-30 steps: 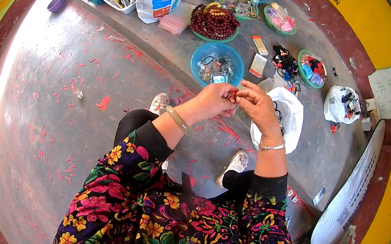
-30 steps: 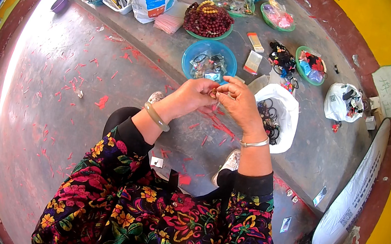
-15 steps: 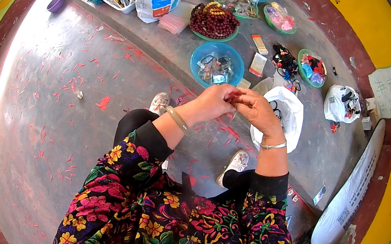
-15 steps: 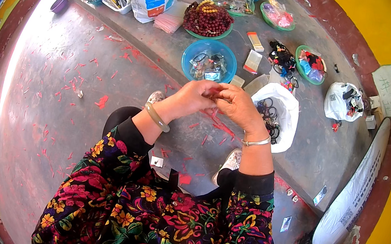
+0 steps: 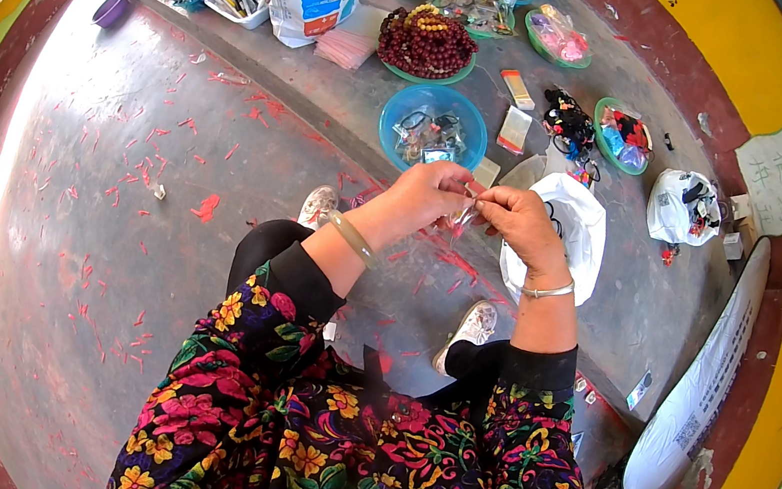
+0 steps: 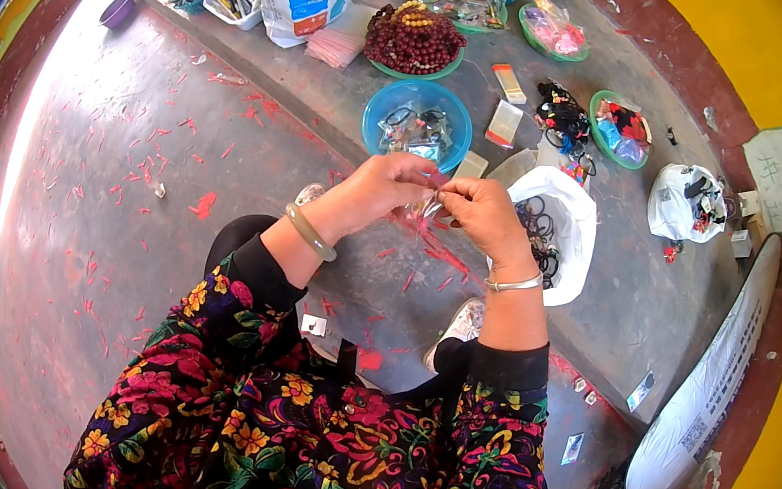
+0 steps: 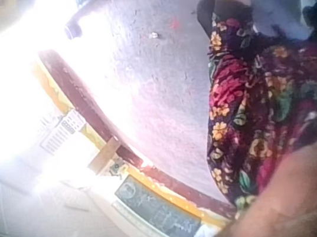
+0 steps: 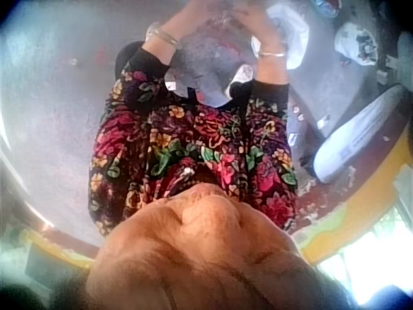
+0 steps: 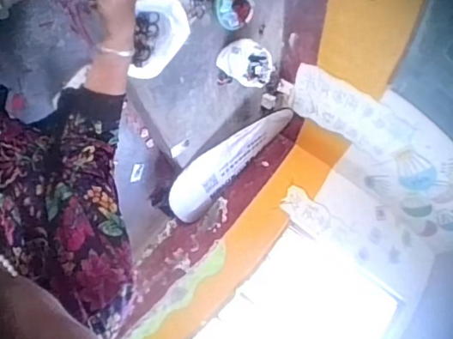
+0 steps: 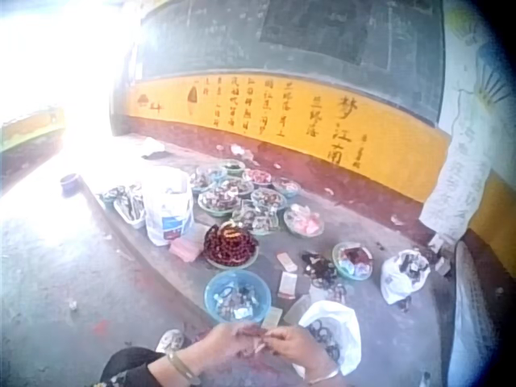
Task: The person sits on the floor and packs small jewelry items into clear plastic bags. They pick up items from a white bag, place them into bags, and seal them before setting them aside.
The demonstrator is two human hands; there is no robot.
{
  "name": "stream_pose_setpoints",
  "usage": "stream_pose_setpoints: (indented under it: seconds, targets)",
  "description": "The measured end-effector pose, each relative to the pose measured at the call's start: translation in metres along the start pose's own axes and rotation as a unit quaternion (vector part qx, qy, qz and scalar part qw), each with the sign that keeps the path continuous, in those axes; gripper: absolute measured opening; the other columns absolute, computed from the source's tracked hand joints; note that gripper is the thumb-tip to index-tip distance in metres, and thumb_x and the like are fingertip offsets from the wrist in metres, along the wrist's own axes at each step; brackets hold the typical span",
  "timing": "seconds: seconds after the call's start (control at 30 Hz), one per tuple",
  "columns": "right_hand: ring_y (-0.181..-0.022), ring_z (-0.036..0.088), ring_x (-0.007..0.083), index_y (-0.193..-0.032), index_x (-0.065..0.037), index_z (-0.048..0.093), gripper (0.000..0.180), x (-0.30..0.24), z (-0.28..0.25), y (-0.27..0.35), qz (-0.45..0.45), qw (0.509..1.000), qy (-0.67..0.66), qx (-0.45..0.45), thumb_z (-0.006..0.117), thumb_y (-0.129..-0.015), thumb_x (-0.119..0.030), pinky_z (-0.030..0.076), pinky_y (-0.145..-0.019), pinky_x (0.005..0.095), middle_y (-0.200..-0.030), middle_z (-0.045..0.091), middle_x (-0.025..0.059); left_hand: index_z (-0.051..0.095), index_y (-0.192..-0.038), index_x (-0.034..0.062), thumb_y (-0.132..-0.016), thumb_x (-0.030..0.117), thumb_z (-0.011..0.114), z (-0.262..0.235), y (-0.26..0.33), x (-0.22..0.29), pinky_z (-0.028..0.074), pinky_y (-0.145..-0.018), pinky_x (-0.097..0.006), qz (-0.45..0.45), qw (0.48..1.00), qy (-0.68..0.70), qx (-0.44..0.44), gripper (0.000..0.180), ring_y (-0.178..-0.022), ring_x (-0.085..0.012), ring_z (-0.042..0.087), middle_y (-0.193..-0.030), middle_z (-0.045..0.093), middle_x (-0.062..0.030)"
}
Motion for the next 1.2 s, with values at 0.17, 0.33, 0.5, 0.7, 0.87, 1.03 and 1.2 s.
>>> stream_pose_setpoints:
  seconds: [0.17, 0.33, 0.5, 0.7, 0.87, 1.03, 1.2]
  targets:
    - [-0.065, 0.057, 0.0075, -0.089, -0.001, 0.065, 0.017, -0.001, -0.013, -0.003, -0.041, 0.996, -0.034, 0.078, 0.06, -0.083, -0.016, 0.045, -0.058, 0.0224, -0.075, 0.064, 0.0011, 0.059, -0.102, -0.0033, -0.082, 0.008, 0.063, -0.007, -0.009, -0.008, 0.046, -0.068, -0.023, 0.02, 0.998, -0.053, 0.006, 0.024, -0.077, -0.0092, 0.058, -0.088, 0.063, -0.0053]
    - [-0.069, 0.056, 0.0079, -0.09, 0.0, 0.065, 0.018, -0.011, -0.007, 0.001, -0.038, 0.995, -0.07, 0.052, 0.061, -0.082, -0.015, 0.044, -0.064, 0.0231, -0.077, 0.064, 0.0015, 0.06, -0.099, -0.0026, -0.081, 0.008, 0.064, 0.003, -0.005, -0.006, 0.044, -0.071, -0.022, 0.03, 0.998, -0.021, -0.046, 0.022, -0.078, -0.0082, 0.057, -0.087, 0.062, -0.0026]
    - [-0.088, 0.055, 0.0122, -0.09, -0.001, 0.067, 0.019, -0.013, -0.006, 0.003, -0.06, 0.995, -0.081, 0.018, 0.068, -0.075, -0.012, 0.043, -0.076, 0.0262, -0.092, 0.062, 0.0053, 0.06, -0.094, -0.0015, -0.081, 0.007, 0.063, 0.001, -0.005, -0.008, 0.045, -0.07, -0.023, 0.021, 0.997, -0.066, -0.018, 0.016, -0.078, -0.0081, 0.057, -0.086, 0.062, -0.0028]
    - [-0.105, 0.051, 0.0186, -0.088, -0.002, 0.069, 0.019, -0.016, -0.004, 0.003, -0.079, 0.995, -0.061, 0.018, 0.071, -0.071, -0.011, 0.041, -0.087, 0.0308, -0.112, 0.054, 0.0111, 0.059, -0.092, -0.0009, -0.081, 0.009, 0.063, 0.006, -0.002, -0.006, 0.047, -0.066, -0.024, 0.016, 0.996, -0.09, -0.01, 0.015, -0.077, -0.0088, 0.058, -0.084, 0.061, -0.0029]
    - [-0.105, 0.05, 0.0183, -0.089, -0.001, 0.069, 0.019, -0.013, 0.002, 0.001, -0.06, 0.996, -0.071, -0.014, 0.069, -0.072, -0.009, 0.042, -0.087, 0.0307, -0.111, 0.054, 0.0123, 0.058, -0.096, -0.0016, -0.079, 0.01, 0.065, 0.007, -0.001, 0.0, 0.048, -0.065, -0.026, 0.029, 0.979, -0.2, 0.008, 0.021, -0.077, -0.0095, 0.059, -0.085, 0.062, -0.004]
    - [-0.106, 0.05, 0.0181, -0.089, -0.001, 0.069, 0.019, -0.014, 0.009, 0.0, -0.061, 0.996, -0.05, -0.044, 0.069, -0.071, -0.009, 0.043, -0.084, 0.0301, -0.105, 0.057, 0.0102, 0.058, -0.1, -0.0017, -0.079, 0.009, 0.064, 0.01, -0.003, -0.004, 0.05, -0.067, -0.026, 0.038, 0.962, -0.269, -0.005, 0.025, -0.077, -0.0096, 0.059, -0.085, 0.063, -0.0052]
    - [-0.108, 0.048, 0.018, -0.088, -0.001, 0.069, 0.017, -0.012, 0.008, -0.002, -0.089, 0.993, -0.055, -0.045, 0.069, -0.073, -0.01, 0.043, -0.084, 0.0296, -0.102, 0.06, 0.009, 0.057, -0.104, -0.0012, -0.08, 0.009, 0.064, 0.013, 0.0, 0.002, 0.051, -0.068, -0.027, 0.07, 0.965, -0.251, 0.008, 0.027, -0.08, -0.0104, 0.06, -0.088, 0.063, -0.0062]
Point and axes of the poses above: each hand's wrist, its own y-axis away from the middle knuckle, its own z-axis out of the palm, x = y × z, the point moved 7 cm from there along -y, towards the middle knuckle
